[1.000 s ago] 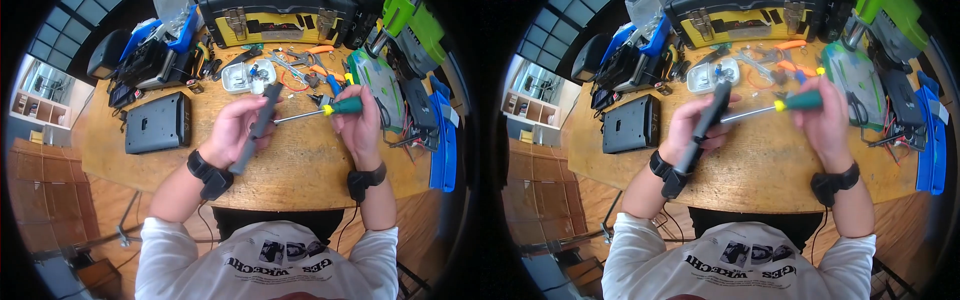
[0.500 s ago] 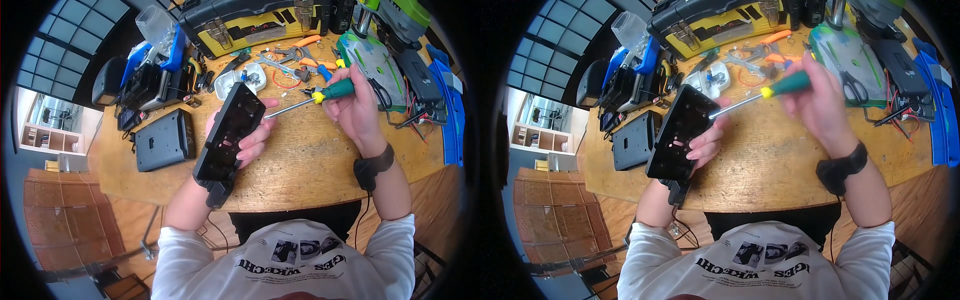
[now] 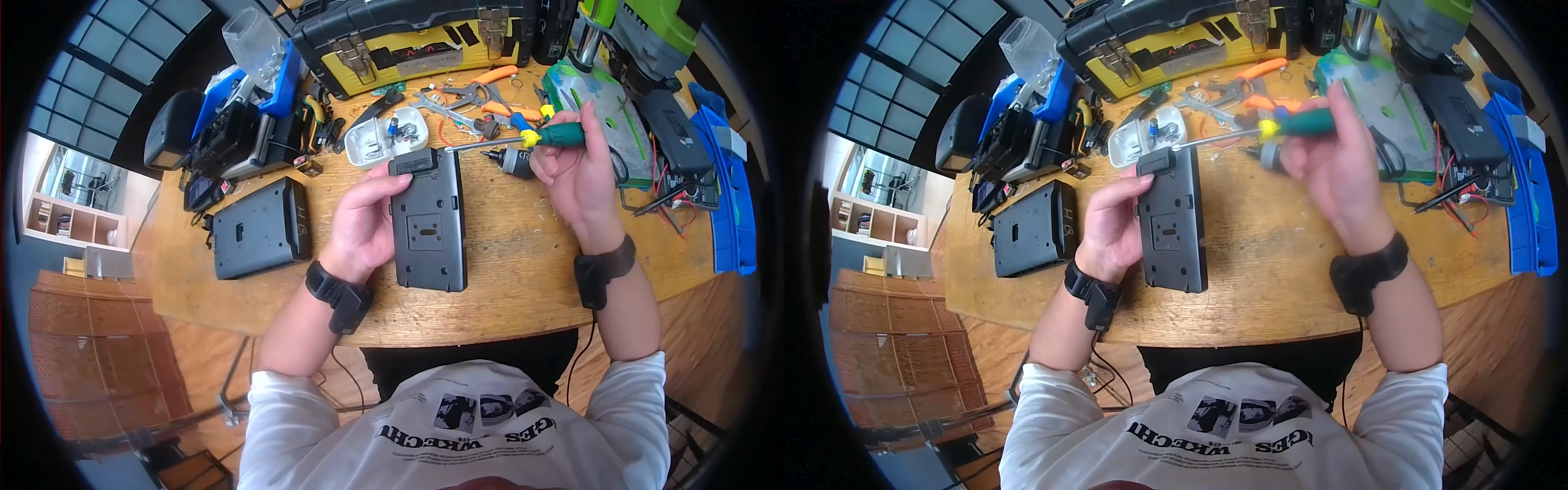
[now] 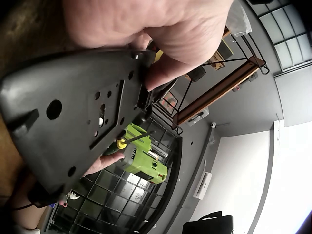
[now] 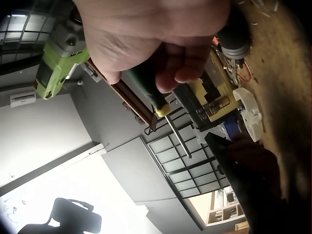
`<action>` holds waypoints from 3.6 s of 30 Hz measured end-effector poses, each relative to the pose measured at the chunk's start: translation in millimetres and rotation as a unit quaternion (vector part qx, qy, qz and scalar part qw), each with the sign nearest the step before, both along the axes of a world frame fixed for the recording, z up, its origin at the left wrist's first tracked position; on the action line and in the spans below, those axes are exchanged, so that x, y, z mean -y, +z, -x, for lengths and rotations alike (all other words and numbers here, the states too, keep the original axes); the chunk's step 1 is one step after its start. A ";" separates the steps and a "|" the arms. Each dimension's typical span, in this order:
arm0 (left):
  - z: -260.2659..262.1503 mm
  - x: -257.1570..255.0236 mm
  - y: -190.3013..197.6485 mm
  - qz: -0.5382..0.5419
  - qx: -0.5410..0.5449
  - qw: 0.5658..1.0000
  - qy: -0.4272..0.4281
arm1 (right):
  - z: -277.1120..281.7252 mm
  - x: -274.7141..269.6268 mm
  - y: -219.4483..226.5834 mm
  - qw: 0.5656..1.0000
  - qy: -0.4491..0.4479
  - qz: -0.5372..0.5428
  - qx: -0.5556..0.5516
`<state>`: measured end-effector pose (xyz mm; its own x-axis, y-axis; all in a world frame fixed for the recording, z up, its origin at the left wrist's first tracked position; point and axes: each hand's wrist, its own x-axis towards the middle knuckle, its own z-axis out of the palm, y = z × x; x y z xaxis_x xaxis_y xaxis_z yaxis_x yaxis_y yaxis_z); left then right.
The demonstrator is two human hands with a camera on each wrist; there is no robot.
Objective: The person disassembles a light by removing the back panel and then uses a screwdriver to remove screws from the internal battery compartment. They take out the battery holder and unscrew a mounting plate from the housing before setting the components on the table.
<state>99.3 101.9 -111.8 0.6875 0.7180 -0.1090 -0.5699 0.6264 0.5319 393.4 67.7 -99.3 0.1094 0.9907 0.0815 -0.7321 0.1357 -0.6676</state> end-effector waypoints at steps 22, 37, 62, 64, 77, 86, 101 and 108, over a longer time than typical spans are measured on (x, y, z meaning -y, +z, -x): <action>-12.3 5.8 0.0 -0.088 -0.100 0.972 0.191 | 14.7 16.7 5.2 0.946 -0.079 -0.036 0.312; -12.5 16.5 10.0 -0.241 -0.198 0.890 0.331 | 23.8 18.2 -5.4 0.932 -0.058 -0.090 0.347; -4.0 11.3 14.1 -0.268 -0.158 0.926 0.216 | 22.5 12.1 -6.7 0.956 -0.050 -0.051 0.283; -4.9 11.1 13.2 -0.268 -0.152 0.927 0.212 | 21.9 11.1 -6.2 0.960 -0.050 -0.047 0.270; -19.0 29.8 11.4 -0.307 -0.236 0.883 0.266 | 28.8 12.6 -6.2 0.956 -0.036 -0.030 0.291; -16.3 27.6 9.7 -0.335 -0.295 0.843 0.299 | 16.8 8.3 -11.5 0.980 -0.003 -0.072 0.188; -17.5 20.4 -3.0 -0.316 -0.267 0.843 0.344 | 16.9 7.5 -13.4 0.979 0.010 -0.087 0.184; -13.8 21.6 -0.6 -0.385 -0.353 0.773 0.359 | 17.7 7.7 -12.6 0.979 0.013 -0.091 0.182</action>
